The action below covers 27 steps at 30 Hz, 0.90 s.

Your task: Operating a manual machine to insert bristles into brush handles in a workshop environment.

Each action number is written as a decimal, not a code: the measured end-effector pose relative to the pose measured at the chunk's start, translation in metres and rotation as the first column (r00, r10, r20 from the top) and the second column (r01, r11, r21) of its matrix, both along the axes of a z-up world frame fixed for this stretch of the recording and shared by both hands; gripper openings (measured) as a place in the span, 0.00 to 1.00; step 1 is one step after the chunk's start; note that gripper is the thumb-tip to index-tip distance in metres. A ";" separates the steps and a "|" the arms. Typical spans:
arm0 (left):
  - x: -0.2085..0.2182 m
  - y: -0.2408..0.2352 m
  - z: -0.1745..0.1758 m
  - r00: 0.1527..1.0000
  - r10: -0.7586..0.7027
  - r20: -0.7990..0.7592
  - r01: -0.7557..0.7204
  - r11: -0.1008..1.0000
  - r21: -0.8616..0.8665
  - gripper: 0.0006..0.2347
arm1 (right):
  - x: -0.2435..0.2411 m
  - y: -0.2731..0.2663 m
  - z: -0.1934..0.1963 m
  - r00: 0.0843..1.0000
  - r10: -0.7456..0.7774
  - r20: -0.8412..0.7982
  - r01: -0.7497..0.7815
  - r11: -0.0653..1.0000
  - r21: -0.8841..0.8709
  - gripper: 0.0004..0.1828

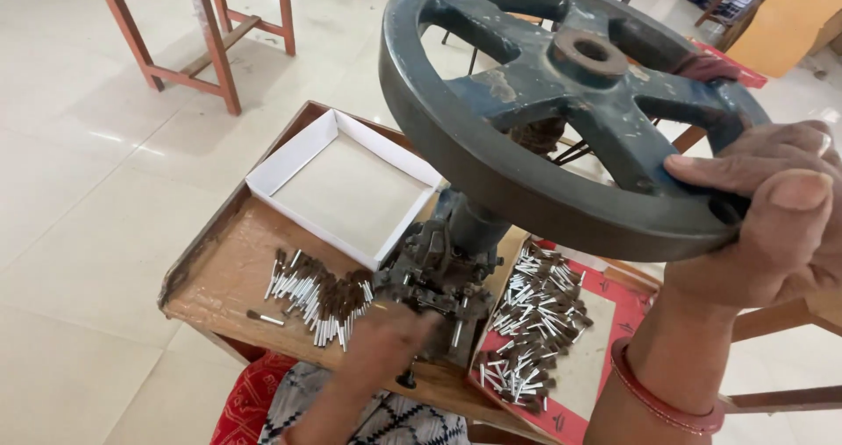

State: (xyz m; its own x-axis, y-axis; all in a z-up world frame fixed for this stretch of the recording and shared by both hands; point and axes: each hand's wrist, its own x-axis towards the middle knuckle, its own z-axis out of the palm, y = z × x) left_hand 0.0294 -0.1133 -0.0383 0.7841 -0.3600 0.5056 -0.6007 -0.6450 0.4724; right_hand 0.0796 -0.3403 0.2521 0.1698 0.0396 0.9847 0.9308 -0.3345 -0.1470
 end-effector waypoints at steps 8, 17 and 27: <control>0.012 0.181 -0.031 0.642 0.749 -0.162 -0.700 0.659 0.275 0.08 | 0.012 0.001 -0.017 1.000 0.010 0.007 -0.010 1.000 0.016 0.28; 0.011 0.199 -0.031 0.612 0.717 -0.333 -0.665 0.695 0.275 0.08 | 0.011 -0.011 -0.025 0.999 -0.010 0.042 0.009 1.000 0.009 0.27; 0.010 0.221 -0.037 0.683 0.727 -0.069 -0.702 0.679 0.213 0.08 | -0.001 -0.008 -0.012 0.997 0.017 0.079 -0.018 1.000 0.016 0.25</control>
